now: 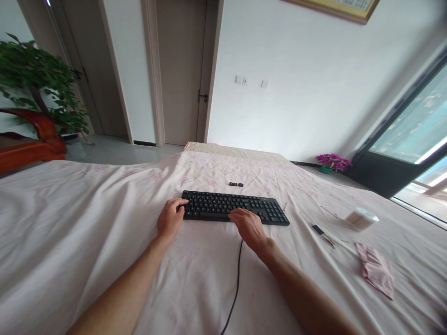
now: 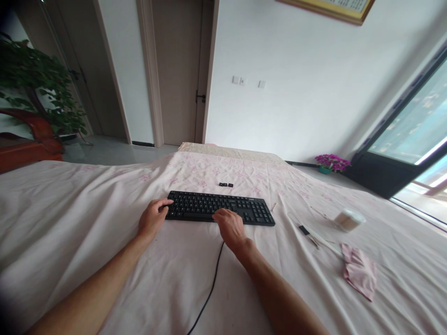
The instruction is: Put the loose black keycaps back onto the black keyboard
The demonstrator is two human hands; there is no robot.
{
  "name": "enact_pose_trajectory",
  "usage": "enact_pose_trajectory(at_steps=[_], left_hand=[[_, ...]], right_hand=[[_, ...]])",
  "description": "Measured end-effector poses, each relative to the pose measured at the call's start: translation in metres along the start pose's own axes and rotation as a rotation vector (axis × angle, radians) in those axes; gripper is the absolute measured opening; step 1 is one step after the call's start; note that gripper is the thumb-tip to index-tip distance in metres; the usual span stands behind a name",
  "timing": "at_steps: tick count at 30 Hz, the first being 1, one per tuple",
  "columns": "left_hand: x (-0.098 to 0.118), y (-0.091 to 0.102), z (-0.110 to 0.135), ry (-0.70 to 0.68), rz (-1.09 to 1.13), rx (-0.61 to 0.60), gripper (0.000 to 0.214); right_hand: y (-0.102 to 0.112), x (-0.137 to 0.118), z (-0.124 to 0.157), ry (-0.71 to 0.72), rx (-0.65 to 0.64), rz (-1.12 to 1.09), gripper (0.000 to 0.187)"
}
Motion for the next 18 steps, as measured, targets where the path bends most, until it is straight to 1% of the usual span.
enact_pose_trajectory(at_steps=[4, 8, 12, 18], left_hand=[[0.003, 0.002, 0.000, -0.006, 0.005, 0.000, 0.030], [0.004, 0.003, 0.001, -0.003, -0.004, -0.004, 0.030], [0.004, 0.002, 0.001, -0.007, -0.009, -0.001, 0.030], [0.001, 0.001, 0.001, -0.013, -0.002, 0.010, 0.030]], right_hand=[[-0.001, 0.003, 0.000, 0.025, -0.008, -0.069, 0.034], [0.000, 0.006, 0.000, 0.074, -0.011, -0.116, 0.032], [-0.001, 0.008, -0.001, 0.067, 0.020, -0.144, 0.026], [0.001, 0.013, -0.003, 0.048, 0.106, -0.192, 0.026]])
Point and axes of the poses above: each hand's wrist, its own z-axis away from the middle knuckle, its own y-axis out of the back of the hand, x = y × z, the point moved 2 cm from there along -z, towards the middle knuckle, and after that the axes turned 2 degrees about -z, right-handed, at the moved point
